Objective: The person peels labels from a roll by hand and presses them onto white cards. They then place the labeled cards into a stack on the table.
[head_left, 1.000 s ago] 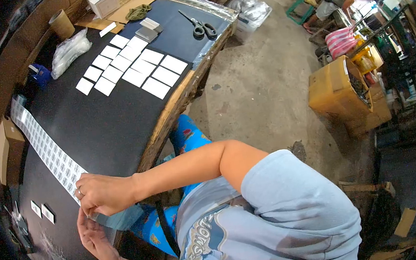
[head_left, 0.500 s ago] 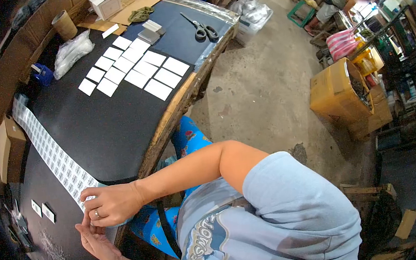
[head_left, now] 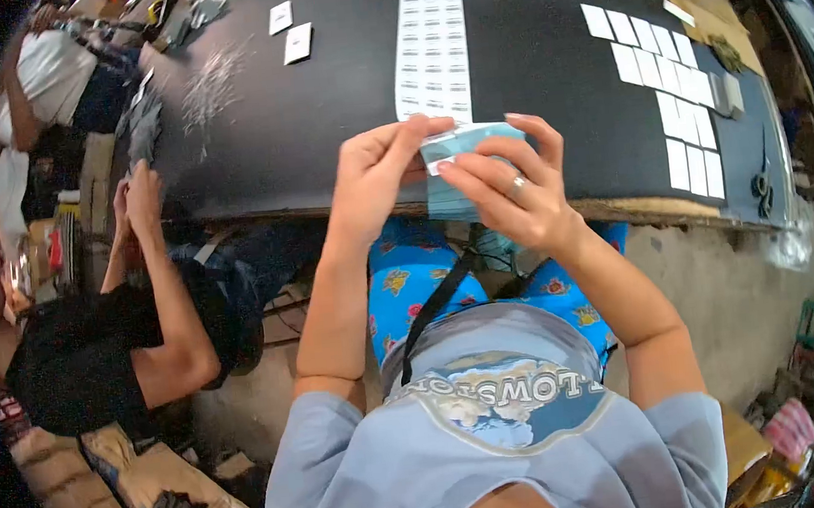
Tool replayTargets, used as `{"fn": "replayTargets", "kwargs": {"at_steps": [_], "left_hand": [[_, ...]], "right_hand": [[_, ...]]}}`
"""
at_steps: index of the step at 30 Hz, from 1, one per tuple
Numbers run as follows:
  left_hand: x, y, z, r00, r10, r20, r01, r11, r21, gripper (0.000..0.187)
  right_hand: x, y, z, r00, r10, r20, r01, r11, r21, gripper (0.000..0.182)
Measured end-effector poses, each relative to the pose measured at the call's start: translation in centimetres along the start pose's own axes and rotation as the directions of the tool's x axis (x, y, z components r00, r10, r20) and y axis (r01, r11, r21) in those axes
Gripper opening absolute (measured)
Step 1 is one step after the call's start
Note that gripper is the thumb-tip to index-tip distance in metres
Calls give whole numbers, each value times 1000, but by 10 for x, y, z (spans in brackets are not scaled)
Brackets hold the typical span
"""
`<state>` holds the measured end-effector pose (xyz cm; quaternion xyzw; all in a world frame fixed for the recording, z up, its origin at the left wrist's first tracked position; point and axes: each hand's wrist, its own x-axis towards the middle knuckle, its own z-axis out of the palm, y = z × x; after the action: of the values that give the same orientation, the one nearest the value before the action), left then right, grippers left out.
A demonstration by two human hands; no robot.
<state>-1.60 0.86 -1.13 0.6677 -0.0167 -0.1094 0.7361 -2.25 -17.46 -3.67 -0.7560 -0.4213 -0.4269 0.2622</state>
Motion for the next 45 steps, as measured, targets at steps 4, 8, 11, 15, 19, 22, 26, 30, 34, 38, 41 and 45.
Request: {"fn": "replayTargets", "kwargs": {"at_steps": [4, 8, 11, 15, 19, 22, 26, 30, 34, 38, 41, 45], "left_hand": [[1, -1, 1, 1000, 3, 3, -3, 1000, -27, 40], [1, 2, 2, 1000, -26, 7, 27, 999, -35, 40], [0, 5, 2, 998, -7, -59, 13, 995, 98, 40], [-2, -10, -12, 993, -11, -114, 45, 953, 300, 37], [-13, -32, -26, 992, -29, -120, 54, 975, 214, 30], [-21, -46, -29, 994, -53, -92, 71, 976, 206, 22], [-23, -75, -31, 974, -100, -205, 132, 980, 150, 17], [-24, -81, -34, 965, -109, -240, 129, 989, 70, 18], [-22, -80, -36, 969, -126, -211, 138, 989, 45, 18], [-22, -75, -30, 965, -134, -224, 145, 989, 35, 19], [-21, -66, -29, 959, -166, -229, 191, 977, 92, 18], [-21, -60, -26, 970, -92, -224, 149, 957, 249, 18]], "right_hand": [[-1, -4, -6, 999, 1, 33, 1, 998, -55, 30], [-3, -11, -16, 999, 13, 29, -11, 998, -61, 31], [-2, -9, -38, 996, 87, 14, -88, 990, 107, 30], [1, 39, -115, 873, 368, 320, -449, 862, 236, 28], [-29, 133, -198, 449, 571, 688, -818, 573, 59, 10], [-49, 174, -226, 274, 629, 728, -805, 564, -183, 8], [-63, 193, -228, 119, 549, 827, -824, 520, -226, 11], [-95, 206, -221, 88, 561, 823, -876, 438, -204, 14], [-102, 205, -220, 160, 577, 801, -878, 453, -150, 18], [-104, 200, -219, 145, 630, 763, -881, 433, -191, 17], [-109, 199, -217, 195, 645, 739, -869, 463, -175, 16], [-111, 199, -215, 239, 622, 746, -874, 472, -113, 16]]}}
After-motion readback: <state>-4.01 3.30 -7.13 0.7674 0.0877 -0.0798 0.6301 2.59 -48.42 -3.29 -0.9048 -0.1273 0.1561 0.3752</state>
